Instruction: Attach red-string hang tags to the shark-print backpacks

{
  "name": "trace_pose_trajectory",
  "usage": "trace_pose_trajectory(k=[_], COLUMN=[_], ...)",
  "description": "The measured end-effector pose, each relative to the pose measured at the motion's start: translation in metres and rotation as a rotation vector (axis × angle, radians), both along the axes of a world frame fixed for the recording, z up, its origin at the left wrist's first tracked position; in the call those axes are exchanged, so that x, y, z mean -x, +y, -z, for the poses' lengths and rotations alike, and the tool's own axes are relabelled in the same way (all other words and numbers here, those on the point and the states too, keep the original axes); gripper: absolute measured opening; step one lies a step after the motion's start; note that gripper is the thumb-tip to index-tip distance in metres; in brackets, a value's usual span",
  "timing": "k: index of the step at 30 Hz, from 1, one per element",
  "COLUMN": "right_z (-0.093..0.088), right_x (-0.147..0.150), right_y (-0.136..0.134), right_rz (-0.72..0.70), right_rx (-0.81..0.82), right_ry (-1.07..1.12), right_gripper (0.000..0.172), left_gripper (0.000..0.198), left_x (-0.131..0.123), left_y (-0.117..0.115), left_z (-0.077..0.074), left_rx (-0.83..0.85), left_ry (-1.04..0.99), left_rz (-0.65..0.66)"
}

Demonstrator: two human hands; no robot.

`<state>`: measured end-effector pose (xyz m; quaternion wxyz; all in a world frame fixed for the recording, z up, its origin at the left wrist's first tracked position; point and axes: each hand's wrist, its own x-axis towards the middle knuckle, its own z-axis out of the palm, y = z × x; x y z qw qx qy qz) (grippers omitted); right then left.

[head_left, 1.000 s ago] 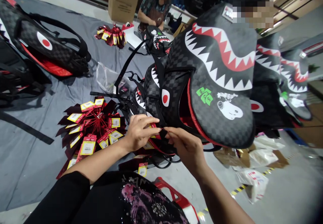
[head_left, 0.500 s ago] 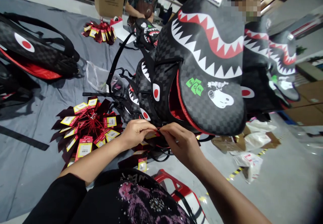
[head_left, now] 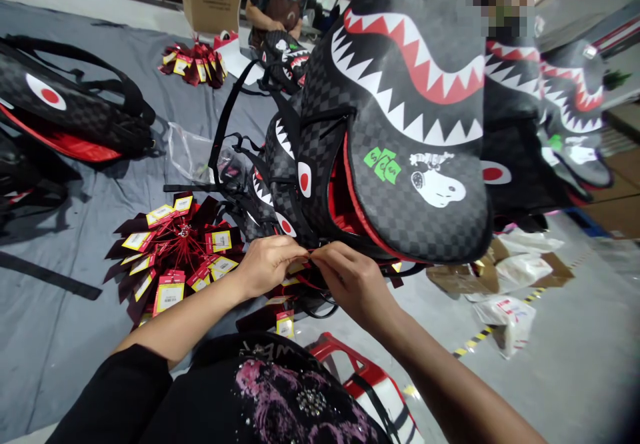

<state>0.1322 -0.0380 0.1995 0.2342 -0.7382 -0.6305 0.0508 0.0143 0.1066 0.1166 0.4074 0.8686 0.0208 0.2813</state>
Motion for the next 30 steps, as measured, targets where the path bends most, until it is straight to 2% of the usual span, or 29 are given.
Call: trace_pose_trajectory(k=[4,8,13,19,30], right_z=[0.0,-0.001,0.002,0.005,0.007], right_x=[0.001,0.001,-0.001,-0.003,-0.005], right_y=[-0.002,-0.001,-0.001,-0.001,-0.001], right_rz=[-0.007,-0.067,-0.038,-0.045,-0.102], right_rx=[0.035,0.066,-0.004,-0.036,-0.005], right_ry=[-0.105,-0.248,-0.123,-0.07,-0.215], right_gripper=[0.022,0.024,0.022,0.021,0.02], left_gripper=[0.024,0.024,0.023,0.022,0.017], left_x=[-0.001,-0.001,0.0,0.0,0.0], left_y=[-0.001,0.0,0.005,0.006,0.006], left_z=[-0.003,-0.01,-0.018,-0.017,-0.022], left_rx=[-0.039,-0.001,0.022,-0.023,-0.051], left_ry=[0.083,0.161,0.163,0.169,0.235], left_rz=[0.017,0.066,0.076,0.064,0.073])
